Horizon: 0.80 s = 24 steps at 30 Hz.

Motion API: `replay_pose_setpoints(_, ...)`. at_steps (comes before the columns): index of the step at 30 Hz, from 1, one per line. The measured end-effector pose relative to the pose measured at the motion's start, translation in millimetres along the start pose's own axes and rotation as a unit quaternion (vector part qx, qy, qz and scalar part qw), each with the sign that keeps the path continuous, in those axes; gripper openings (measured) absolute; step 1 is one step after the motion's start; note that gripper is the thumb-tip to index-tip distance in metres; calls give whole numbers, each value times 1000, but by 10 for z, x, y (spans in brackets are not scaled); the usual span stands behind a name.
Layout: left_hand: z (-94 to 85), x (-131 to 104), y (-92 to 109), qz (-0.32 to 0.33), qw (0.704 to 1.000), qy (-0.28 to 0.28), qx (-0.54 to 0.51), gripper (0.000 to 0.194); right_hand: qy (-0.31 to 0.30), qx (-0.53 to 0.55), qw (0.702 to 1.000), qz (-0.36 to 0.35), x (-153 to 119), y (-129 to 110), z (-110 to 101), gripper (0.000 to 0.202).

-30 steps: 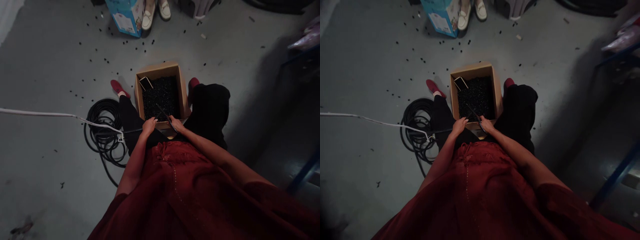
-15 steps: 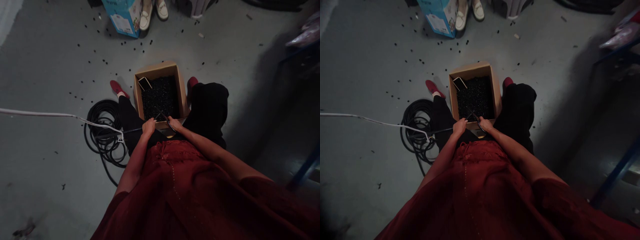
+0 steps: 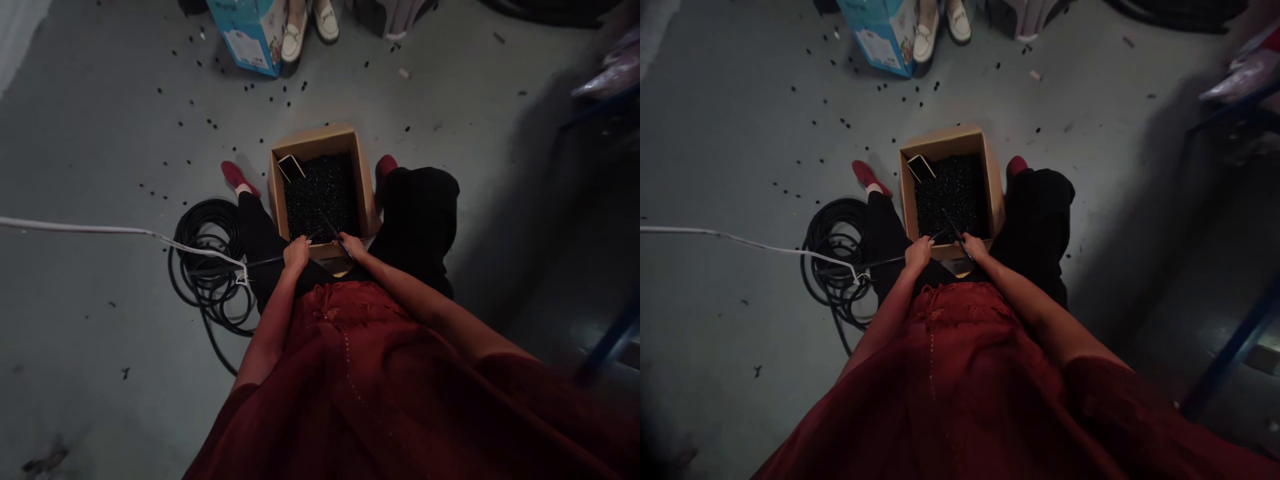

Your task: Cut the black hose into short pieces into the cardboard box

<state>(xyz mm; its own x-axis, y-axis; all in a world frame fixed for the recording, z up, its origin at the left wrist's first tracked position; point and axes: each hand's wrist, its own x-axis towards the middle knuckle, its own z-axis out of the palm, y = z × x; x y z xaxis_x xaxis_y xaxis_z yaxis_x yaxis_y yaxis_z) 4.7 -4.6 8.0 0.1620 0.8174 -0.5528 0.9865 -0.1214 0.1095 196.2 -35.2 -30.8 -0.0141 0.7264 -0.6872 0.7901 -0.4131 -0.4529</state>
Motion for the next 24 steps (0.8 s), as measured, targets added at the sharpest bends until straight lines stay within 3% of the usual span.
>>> replay_pose_setpoints(8, -39, 56, -39, -34, 997, 55, -50, 38, -5, 120, 993, -18, -161, -7, -27, 55)
replay_pose_setpoints(24, 29, 95, -37, -16, 994, 82, -70, 40, -35, 149, 988, -34, -201, -162, 65, 66)
